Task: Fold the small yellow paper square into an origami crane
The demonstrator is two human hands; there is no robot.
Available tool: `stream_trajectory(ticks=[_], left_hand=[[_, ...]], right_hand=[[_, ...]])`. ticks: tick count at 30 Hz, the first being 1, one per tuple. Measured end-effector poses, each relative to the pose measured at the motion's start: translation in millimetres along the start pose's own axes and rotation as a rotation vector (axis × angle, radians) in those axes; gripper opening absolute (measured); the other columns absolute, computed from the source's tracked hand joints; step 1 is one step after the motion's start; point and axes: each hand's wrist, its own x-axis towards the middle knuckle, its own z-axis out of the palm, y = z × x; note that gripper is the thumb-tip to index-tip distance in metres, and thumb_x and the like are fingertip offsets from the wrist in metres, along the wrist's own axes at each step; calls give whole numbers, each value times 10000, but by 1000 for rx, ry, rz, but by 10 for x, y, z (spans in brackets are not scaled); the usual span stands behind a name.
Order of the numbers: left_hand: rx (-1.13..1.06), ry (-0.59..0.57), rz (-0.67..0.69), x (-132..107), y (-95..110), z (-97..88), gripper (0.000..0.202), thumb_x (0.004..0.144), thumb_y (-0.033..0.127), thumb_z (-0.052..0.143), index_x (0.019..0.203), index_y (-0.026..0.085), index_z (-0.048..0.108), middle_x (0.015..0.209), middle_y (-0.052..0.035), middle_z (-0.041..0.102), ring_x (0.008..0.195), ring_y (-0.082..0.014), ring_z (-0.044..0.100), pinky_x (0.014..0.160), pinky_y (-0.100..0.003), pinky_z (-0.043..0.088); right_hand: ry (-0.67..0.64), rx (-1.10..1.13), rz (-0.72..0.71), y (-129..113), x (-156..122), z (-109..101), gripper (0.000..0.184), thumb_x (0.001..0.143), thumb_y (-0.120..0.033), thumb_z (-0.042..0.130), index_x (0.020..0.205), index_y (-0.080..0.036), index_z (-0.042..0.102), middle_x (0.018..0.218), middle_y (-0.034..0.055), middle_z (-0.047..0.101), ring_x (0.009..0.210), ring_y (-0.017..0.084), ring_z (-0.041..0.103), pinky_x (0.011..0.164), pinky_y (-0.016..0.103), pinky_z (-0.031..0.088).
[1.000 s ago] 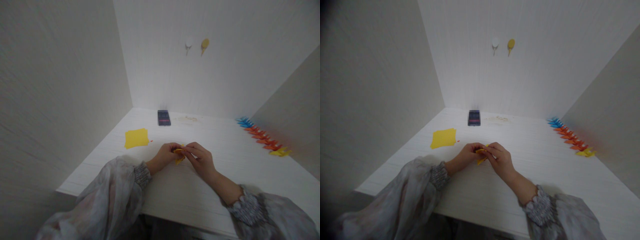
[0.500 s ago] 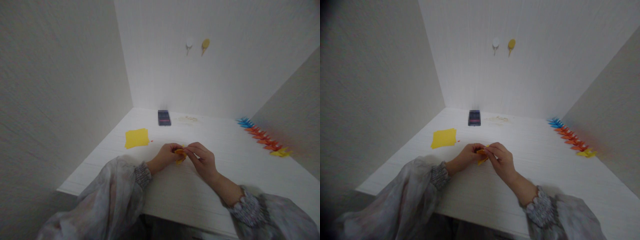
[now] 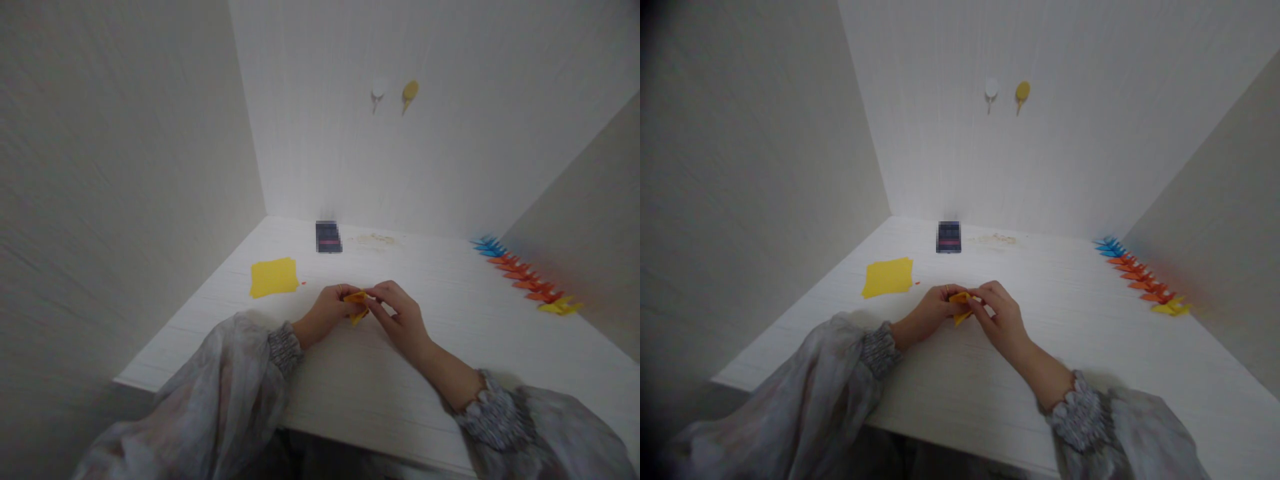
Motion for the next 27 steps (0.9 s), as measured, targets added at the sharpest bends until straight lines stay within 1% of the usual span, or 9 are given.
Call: stream_trajectory(ticks=[3, 8, 14, 18, 22, 27], left_hand=[[2, -13, -5, -7, -6, 5, 328, 506, 278, 704, 772, 111, 609, 713, -32, 604, 636, -112, 525, 642, -248, 401], [64, -24, -10, -14, -6, 6, 312, 572, 350, 655, 768, 114, 599, 680, -27, 589, 602, -101, 510, 595, -229, 386], [95, -23, 12, -12, 5, 9, 310, 564, 331, 666, 777, 113, 606, 702, -32, 595, 607, -98, 507, 589, -223, 379], [12, -2, 6, -12, 24, 24, 348, 508, 326, 702, 764, 115, 597, 705, -33, 602, 629, -110, 527, 603, -234, 390], [8, 15, 12, -9, 17, 16, 331, 508, 315, 705, 743, 111, 594, 692, -29, 601, 626, -108, 528, 608, -238, 396], [-17, 29, -4, 5, -17, -1, 321, 532, 280, 691, 783, 107, 590, 732, -44, 608, 649, -116, 539, 622, -247, 404]], right_hand=[[-11, -69, -13, 36, -11, 24, 146, 782, -214, 485, 860, -196, 608, 730, 45, 548, 673, 148, 523, 596, 279, 453], [21, -144, 1, 54, -34, 41, 136, 780, -220, 490, 814, -191, 618, 720, 50, 568, 675, 155, 530, 601, 283, 448], [28, -170, -3, 32, -21, 27, 145, 778, -225, 495, 804, -203, 636, 699, 45, 583, 662, 155, 535, 592, 282, 446], [44, -173, -10, 45, -24, 31, 151, 777, -228, 494, 817, -210, 638, 699, 42, 589, 655, 154, 541, 586, 281, 448], [14, -186, -8, 79, -30, 43, 142, 773, -207, 496, 831, -206, 626, 718, 44, 584, 673, 158, 539, 604, 289, 449], [-25, -226, -43, 111, -24, 40, 122, 769, -184, 498, 816, -184, 610, 715, 50, 584, 676, 162, 533, 610, 294, 444]])
